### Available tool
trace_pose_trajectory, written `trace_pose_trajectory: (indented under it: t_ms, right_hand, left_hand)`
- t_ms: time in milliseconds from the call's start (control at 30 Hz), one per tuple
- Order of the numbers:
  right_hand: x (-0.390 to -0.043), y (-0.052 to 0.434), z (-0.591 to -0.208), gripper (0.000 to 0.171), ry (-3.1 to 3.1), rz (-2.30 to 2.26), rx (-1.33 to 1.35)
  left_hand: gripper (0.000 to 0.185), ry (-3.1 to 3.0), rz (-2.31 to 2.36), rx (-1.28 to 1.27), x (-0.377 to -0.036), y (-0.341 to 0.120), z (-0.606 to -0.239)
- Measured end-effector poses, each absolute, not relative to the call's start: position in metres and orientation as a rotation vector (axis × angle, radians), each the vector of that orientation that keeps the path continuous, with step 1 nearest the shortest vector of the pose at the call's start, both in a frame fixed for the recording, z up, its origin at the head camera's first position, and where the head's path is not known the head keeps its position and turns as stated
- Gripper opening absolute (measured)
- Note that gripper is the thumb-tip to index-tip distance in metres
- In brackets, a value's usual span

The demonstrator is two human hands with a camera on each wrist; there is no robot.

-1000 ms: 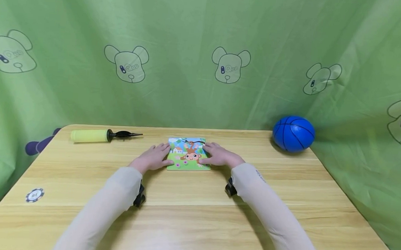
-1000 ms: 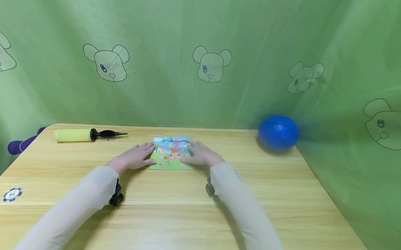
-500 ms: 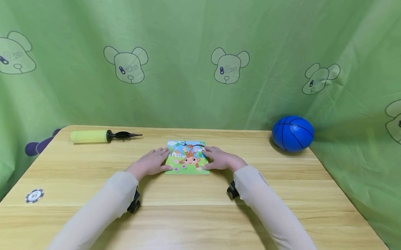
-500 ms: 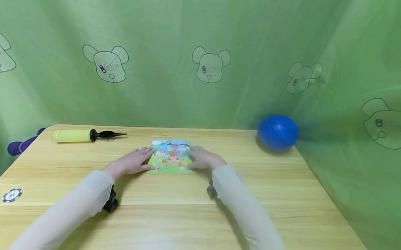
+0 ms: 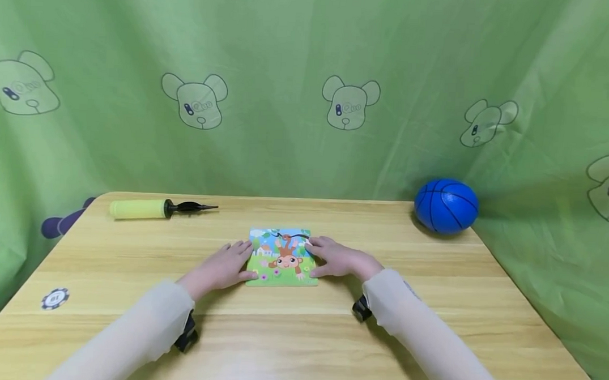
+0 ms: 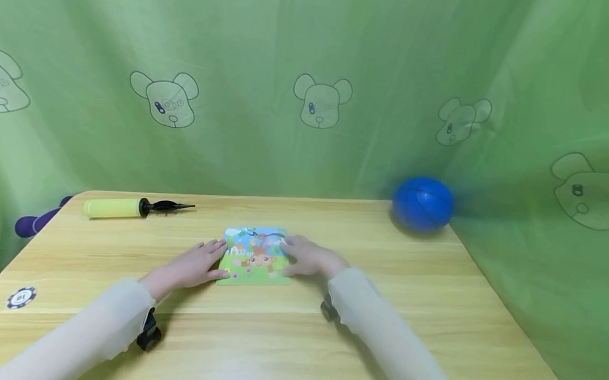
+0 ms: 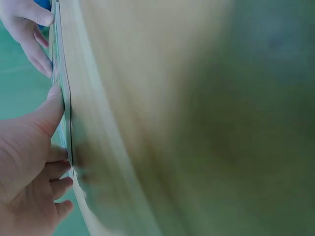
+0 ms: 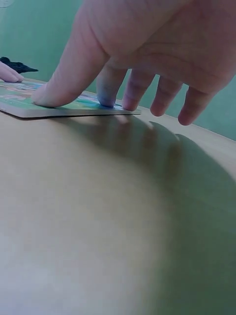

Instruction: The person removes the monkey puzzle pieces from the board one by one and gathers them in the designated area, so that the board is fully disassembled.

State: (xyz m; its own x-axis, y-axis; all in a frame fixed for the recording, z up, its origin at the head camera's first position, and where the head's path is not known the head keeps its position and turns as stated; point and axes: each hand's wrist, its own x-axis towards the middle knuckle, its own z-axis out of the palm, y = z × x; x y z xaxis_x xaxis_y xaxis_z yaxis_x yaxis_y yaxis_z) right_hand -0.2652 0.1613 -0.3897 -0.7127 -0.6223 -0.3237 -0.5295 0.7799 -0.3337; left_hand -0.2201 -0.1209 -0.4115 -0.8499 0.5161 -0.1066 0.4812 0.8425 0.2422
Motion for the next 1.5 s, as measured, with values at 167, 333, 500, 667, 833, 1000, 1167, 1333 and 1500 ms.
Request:
trace_pose_trajectory:
  t_ms: [167,333,500,667,833,1000,1167,1333,1500]
  right_hand:
    - [-0.253,0.16,-0.391,0.074,2.561,-0.294,-0.908]
    - [-0.24,0.161,-0.392,0.074,2.564,-0.298,-0.963]
    - [-0.227,0.162,-0.389,0.075,2.571,-0.29,-1.019]
    - [-0.215,0.162,-0.387,0.074,2.573,-0.275,-1.051]
    - [-0.208,0.164,-0.389,0.074,2.571,-0.285,-1.083]
    - [-0.203,0.167,-0.39,0.075,2.579,-0.283,-1.123]
    - [-0.199,0.167,-0.388,0.075,2.588,-0.292,-1.141]
    - [-0.197,0.166,-0.388,0.076,2.589,-0.282,-1.154]
    - [-0.198,0.166,-0.39,0.076,2.589,-0.273,-1.135]
  left_hand:
    - [0.076,2.87,0.327,0.79,-0.207,-0.122,-0.412]
    - [0.082,2.857,0.35,0.799,-0.196,-0.127,-0.415]
    - [0.091,2.825,0.386,0.798,-0.188,-0.132,-0.413]
    - [0.099,2.812,0.383,0.806,-0.184,-0.135,-0.414]
    - [0.102,2.784,0.397,0.813,-0.178,-0.136,-0.414]
    - [0.102,2.782,0.381,0.809,-0.174,-0.133,-0.414]
    - [0.09,2.816,0.354,0.779,-0.171,-0.127,-0.413]
    - [0.078,2.842,0.314,0.75,-0.172,-0.124,-0.413]
    - [0.08,2.834,0.32,0.739,-0.172,-0.123,-0.412]
